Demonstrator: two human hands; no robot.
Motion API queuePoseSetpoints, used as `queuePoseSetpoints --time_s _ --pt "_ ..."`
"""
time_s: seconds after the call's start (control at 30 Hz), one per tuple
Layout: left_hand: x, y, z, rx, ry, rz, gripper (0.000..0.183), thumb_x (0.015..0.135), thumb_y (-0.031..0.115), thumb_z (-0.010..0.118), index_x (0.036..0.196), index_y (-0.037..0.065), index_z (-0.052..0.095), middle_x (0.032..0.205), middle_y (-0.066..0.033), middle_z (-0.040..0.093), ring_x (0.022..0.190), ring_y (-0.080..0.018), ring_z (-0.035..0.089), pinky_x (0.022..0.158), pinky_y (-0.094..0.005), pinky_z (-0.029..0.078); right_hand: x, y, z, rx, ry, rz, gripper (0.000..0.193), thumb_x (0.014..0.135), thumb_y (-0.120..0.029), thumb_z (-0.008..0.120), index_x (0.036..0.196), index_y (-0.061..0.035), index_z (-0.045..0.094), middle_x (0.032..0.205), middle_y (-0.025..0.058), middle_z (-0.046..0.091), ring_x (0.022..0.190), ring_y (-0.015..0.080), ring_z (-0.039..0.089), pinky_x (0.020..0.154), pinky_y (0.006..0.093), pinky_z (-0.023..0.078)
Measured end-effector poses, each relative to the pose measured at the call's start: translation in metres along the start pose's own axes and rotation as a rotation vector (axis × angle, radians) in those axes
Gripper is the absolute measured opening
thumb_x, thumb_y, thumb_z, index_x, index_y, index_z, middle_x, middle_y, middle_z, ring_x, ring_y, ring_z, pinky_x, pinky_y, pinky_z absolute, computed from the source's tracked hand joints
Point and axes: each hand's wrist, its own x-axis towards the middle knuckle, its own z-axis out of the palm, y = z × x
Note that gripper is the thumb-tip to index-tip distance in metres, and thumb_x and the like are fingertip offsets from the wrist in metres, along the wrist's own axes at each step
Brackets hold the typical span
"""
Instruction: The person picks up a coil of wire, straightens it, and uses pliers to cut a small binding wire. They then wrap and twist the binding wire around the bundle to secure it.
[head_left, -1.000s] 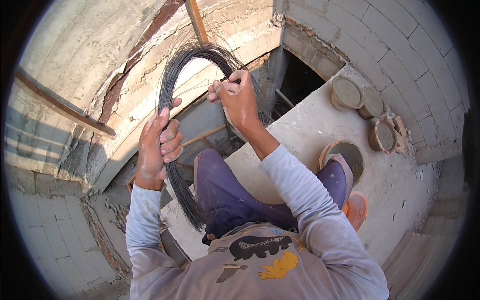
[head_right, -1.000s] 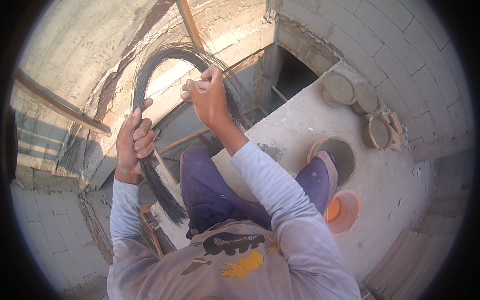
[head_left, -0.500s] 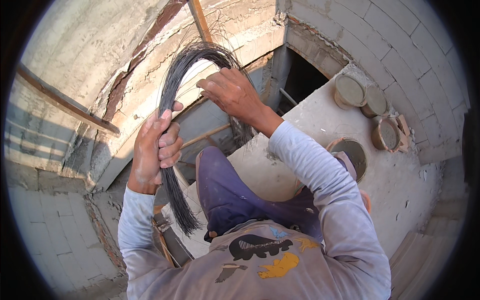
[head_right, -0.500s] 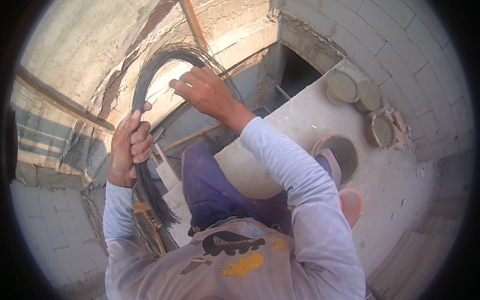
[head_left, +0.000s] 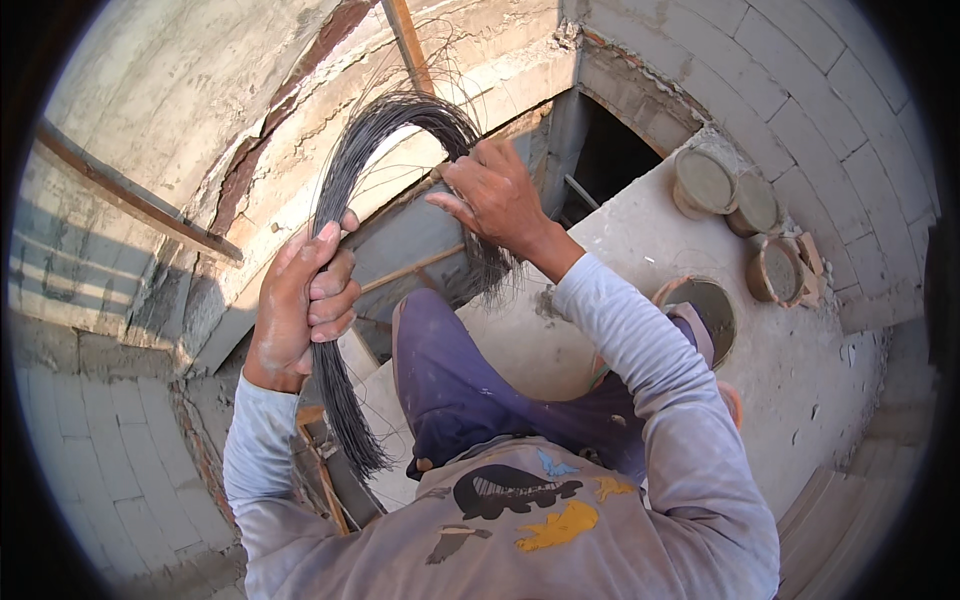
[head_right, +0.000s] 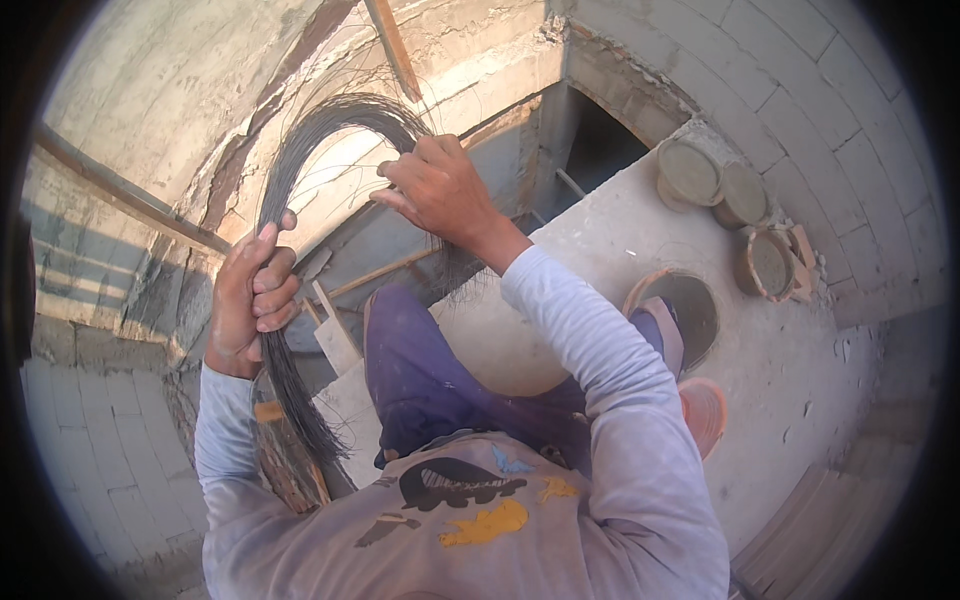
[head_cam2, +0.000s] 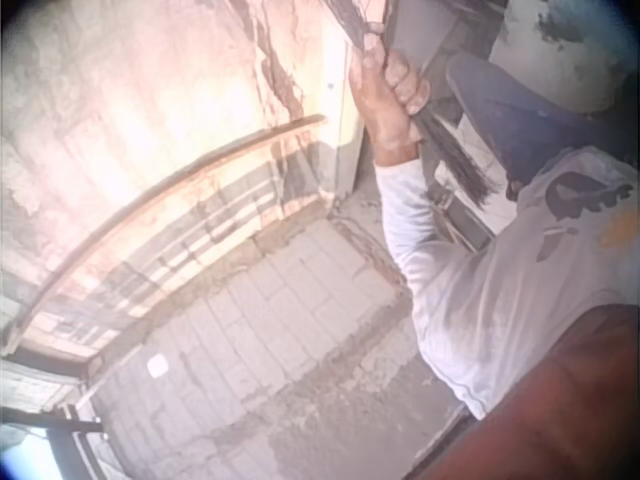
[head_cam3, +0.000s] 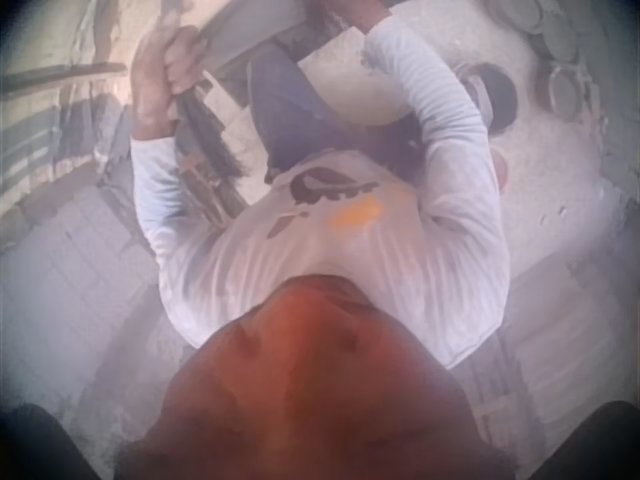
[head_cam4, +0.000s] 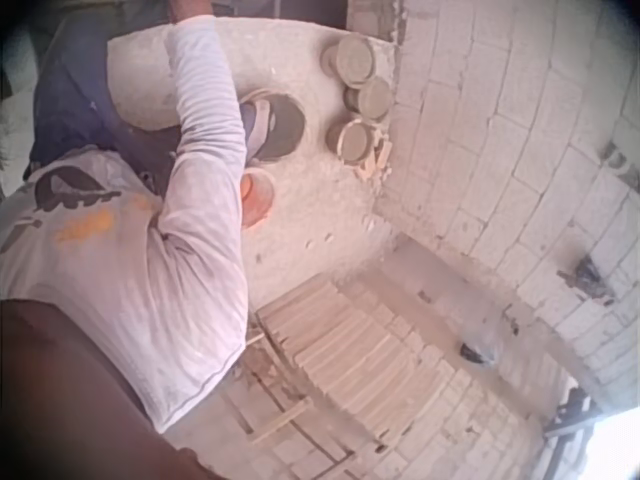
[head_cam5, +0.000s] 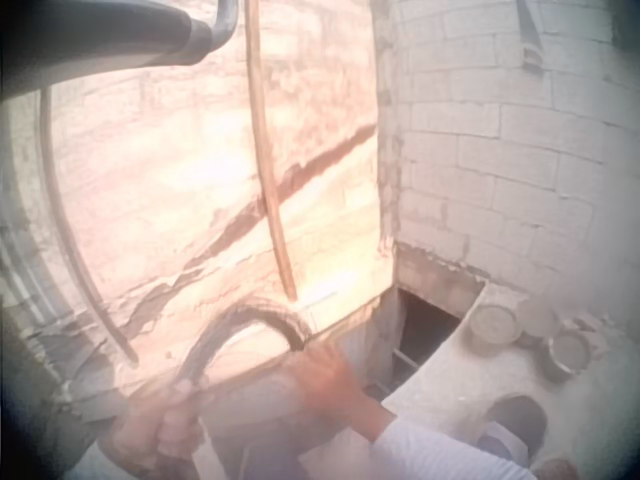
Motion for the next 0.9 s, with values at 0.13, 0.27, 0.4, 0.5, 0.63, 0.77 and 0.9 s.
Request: queuePoseSetpoints --time_s 0.13,0.27,0.4,0.5,0.63,0.77,0.9 --pt "0.003 -0.002 -0.001 0.005 0.023 -0.027 0.03 0.111 0.03 0.051 0.126 0.004 0.057 0.067 0.0094 0.031 0.047 0.0001 0.026 0.037 -0.0185 0.023 -0.003 0.008 0.001 -0.013 -0.067 -0.009 0.016 0.09 -0.022 0.078 0.098 -0.0113 0.07 0.08 0.0037 0.062 0.086 0.0256 0.057 0.082 0.041 0.046" --pt "0.012 -0.007 -0.002 0.006 0.053 -0.046 0.029 0.111 0.03 0.052 0.125 0.005 0.057 0.067 0.0093 0.031 0.048 -0.0001 0.026 0.037 -0.0185 0.023 -0.006 0.005 -0.001 0.052 -0.01 0.027 0.011 0.089 -0.019 0.077 0.094 -0.0118 0.07 0.084 0.0025 0.064 0.091 0.0251 0.059 0.086 0.0403 0.047" --pt "0.014 -0.008 -0.001 0.027 0.038 -0.028 0.029 0.111 0.03 0.052 0.124 0.005 0.057 0.067 0.0092 0.031 0.048 -0.0003 0.026 0.037 -0.019 0.023 -0.005 -0.019 0.003 0.024 0.025 0.127 0.011 0.088 -0.016 0.079 0.094 -0.0087 0.072 0.091 0.0043 0.068 0.094 0.0273 0.06 0.087 0.0418 0.048" --pt "0.013 -0.009 0.002 0.058 0.045 -0.033 0.029 0.111 0.03 0.053 0.124 0.005 0.057 0.067 0.0091 0.031 0.048 -0.0005 0.026 0.038 -0.0191 0.022 -0.003 -0.033 0.006 0.064 0.077 0.156 0.013 0.086 -0.01 0.081 0.095 -0.0057 0.072 0.092 0.0064 0.071 0.096 0.0293 0.063 0.087 0.0436 0.049" --pt "0.017 -0.009 0.002 0.052 0.078 -0.02 0.029 0.11 0.03 0.054 0.124 0.005 0.057 0.068 0.0091 0.031 0.049 -0.0006 0.026 0.039 -0.019 0.023 0.011 -0.04 -0.006 0.178 0.183 0.12 0.011 0.087 -0.006 0.079 0.096 -0.0034 0.072 0.09 0.0069 0.071 0.093 0.0282 0.066 0.085 0.0426 0.052" --pt "0.021 -0.015 0.0 0.09 0.119 -0.049 0.028 0.11 0.03 0.055 0.123 0.006 0.057 0.068 0.009 0.031 0.051 -0.0005 0.027 0.039 -0.0191 0.024 0.046 -0.051 -0.04 0.475 0.206 0.301 0.008 0.09 -0.006 0.077 0.094 -0.002 0.07 0.085 0.0101 0.069 0.079 0.0288 0.067 0.071 0.0371 0.053" --pt "0.021 -0.023 0.001 0.132 0.069 -0.042 0.027 0.111 0.03 0.054 0.123 0.006 0.057 0.068 0.0092 0.031 0.05 -0.0004 0.026 0.039 -0.0193 0.024 0.074 -0.04 -0.07 0.453 0.218 0.112 0.011 0.096 -0.011 0.074 0.096 -0.0004 0.069 0.079 0.0111 0.068 0.068 0.0249 0.065 0.063 0.0329 0.051"
